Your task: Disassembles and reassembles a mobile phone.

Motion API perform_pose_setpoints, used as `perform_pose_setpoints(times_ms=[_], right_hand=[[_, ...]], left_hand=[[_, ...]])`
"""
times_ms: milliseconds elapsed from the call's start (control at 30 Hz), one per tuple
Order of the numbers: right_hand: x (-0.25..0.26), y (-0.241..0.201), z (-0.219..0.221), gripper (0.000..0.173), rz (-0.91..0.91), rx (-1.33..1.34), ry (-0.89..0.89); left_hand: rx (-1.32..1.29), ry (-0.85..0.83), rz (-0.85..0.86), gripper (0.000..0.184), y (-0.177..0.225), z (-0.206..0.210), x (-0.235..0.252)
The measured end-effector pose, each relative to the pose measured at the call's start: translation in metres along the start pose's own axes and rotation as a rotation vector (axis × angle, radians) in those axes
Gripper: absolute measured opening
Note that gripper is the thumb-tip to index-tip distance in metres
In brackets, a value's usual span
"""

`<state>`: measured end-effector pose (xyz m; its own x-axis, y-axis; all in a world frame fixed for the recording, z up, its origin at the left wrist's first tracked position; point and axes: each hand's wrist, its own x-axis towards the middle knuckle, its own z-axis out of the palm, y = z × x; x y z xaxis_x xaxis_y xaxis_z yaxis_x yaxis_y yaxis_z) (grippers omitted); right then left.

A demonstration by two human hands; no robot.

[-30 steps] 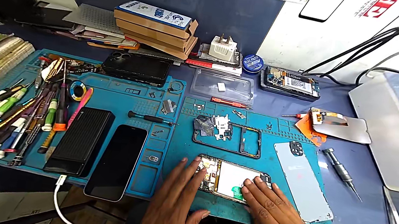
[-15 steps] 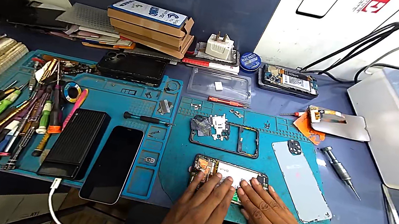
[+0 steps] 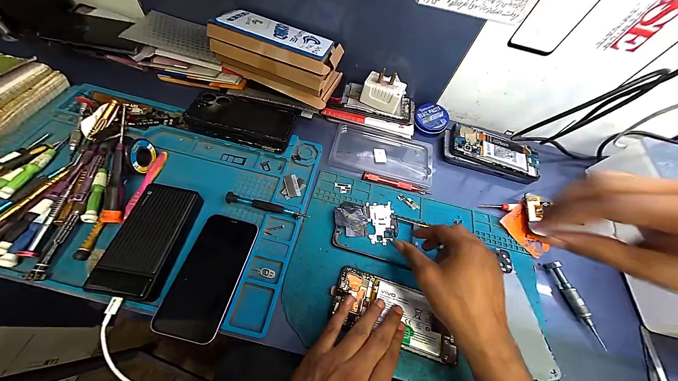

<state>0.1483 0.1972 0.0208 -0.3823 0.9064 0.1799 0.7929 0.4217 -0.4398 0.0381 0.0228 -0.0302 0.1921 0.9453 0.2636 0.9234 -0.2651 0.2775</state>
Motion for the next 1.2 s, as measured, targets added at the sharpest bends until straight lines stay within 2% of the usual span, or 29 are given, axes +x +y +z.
perform_pose_setpoints(times_ms=[200,300,467,633,700,833,933,1033,1100,1200], right_hand=[[0.028,-0.021,0.013,0.034,0.121,-0.112,-0.106],[0.031,-0.025,0.017,0.031,0.162,-0.099,-0.114],[0.037,-0.027,0.014,0.029,0.253,0.051,-0.143],[0.039,-0.019,0.015,0.022,0.246,0.332,-0.148],[0.036,-0.018,0.009,0.02,0.183,0.464,-0.086],[0.022,-0.012,-0.023,0.019,-0.011,0.686,0.167],[-0.002,-0.006,-0.051,0.02,-0.171,0.629,0.362],[-0.05,0.001,-0.051,0.014,-0.348,0.346,0.553],[-0.083,0.0,-0.036,0.008,-0.416,0.179,0.601],[-0.116,-0.006,-0.009,0.005,-0.44,0.111,0.593]], left_hand=[[-0.027,-0.005,-0.009,0.068,0.001,0.0,0.001],[-0.023,-0.004,-0.003,0.068,0.001,0.001,0.001],[-0.034,-0.009,0.005,0.068,-0.001,0.002,0.001],[-0.032,-0.008,0.006,0.067,0.0,0.003,0.0],[-0.028,-0.023,0.008,0.067,0.0,0.001,0.001],[-0.041,-0.059,-0.004,0.065,-0.001,-0.006,0.005],[-0.105,-0.032,-0.031,0.057,-0.002,-0.012,0.012],[-0.379,0.195,-0.102,0.047,0.0,-0.02,0.018],[-0.783,0.287,-0.139,0.045,0.003,-0.03,0.021],[-1.316,0.317,-0.189,0.041,0.007,-0.034,0.023]])
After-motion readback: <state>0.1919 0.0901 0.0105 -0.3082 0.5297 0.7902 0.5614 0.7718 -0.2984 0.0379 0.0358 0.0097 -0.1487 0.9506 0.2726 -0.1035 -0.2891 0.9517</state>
